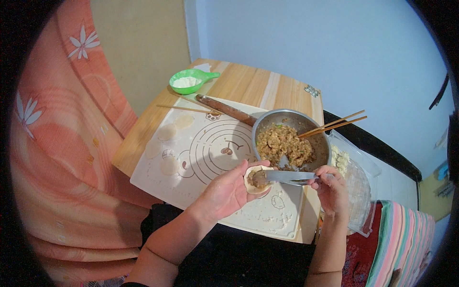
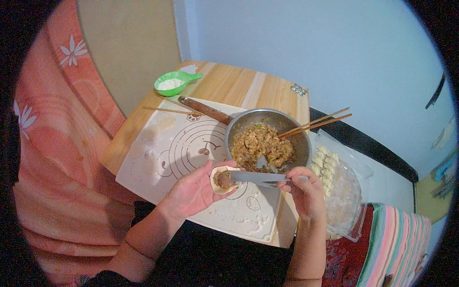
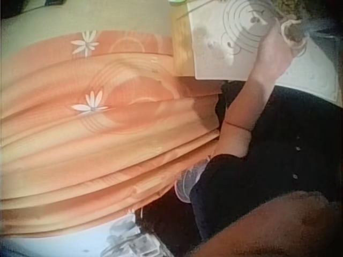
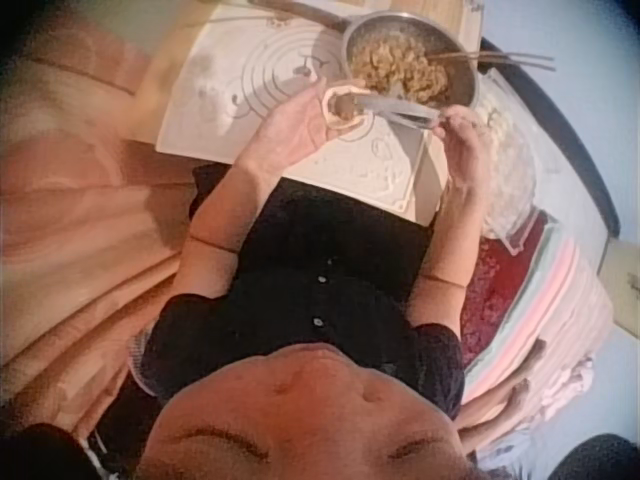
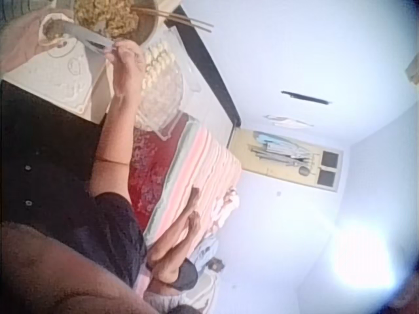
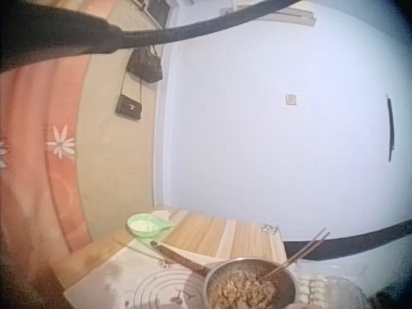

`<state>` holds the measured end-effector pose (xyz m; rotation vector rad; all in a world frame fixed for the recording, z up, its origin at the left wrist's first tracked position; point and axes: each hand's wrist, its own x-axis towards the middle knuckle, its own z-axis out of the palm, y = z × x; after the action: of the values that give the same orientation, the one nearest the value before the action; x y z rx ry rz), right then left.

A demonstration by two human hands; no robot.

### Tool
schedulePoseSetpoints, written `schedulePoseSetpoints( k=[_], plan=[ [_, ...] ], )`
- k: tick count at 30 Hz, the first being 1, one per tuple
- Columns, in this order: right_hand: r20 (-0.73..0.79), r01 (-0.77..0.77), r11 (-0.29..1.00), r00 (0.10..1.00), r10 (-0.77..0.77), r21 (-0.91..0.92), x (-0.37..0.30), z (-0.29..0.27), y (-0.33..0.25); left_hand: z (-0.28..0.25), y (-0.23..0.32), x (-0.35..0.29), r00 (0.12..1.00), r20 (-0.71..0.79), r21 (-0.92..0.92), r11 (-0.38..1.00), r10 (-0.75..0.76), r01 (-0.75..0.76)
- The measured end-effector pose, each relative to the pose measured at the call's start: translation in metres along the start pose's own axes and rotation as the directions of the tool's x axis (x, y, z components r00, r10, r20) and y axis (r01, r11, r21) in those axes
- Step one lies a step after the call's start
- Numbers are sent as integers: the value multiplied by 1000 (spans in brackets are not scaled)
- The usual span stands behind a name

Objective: The person prepares dumplings by placing a spoonful of meat filling onto a round dough wrapper held in their left hand. They then fold and pleat the edges to seal the dumpling, placing the finished unit into a plastic container. This process is repeated multiple times throughout the clip.

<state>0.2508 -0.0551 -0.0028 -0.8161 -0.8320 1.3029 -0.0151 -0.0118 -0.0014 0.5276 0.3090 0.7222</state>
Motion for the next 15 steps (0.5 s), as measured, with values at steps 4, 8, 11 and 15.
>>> schedulePoseSetpoints(
  k=[4,8,11,15],
  plan=[
    [-88,132,991,987,-133,-23,3,-15,-9,-4,-2,1,999,-36,-10,1000,26,-26],
    [-274,135,921,930,-245,-365,7,-35,-24,1,0,0,997,-44,10,998,59,-59],
    [-368,-31,819,903,-223,-573,12,-45,-18,3,-4,1,997,-34,14,998,67,-67],
    [-328,-51,586,866,-378,-809,12,-46,-12,5,-6,0,998,-35,48,998,51,-49]
  ],
)
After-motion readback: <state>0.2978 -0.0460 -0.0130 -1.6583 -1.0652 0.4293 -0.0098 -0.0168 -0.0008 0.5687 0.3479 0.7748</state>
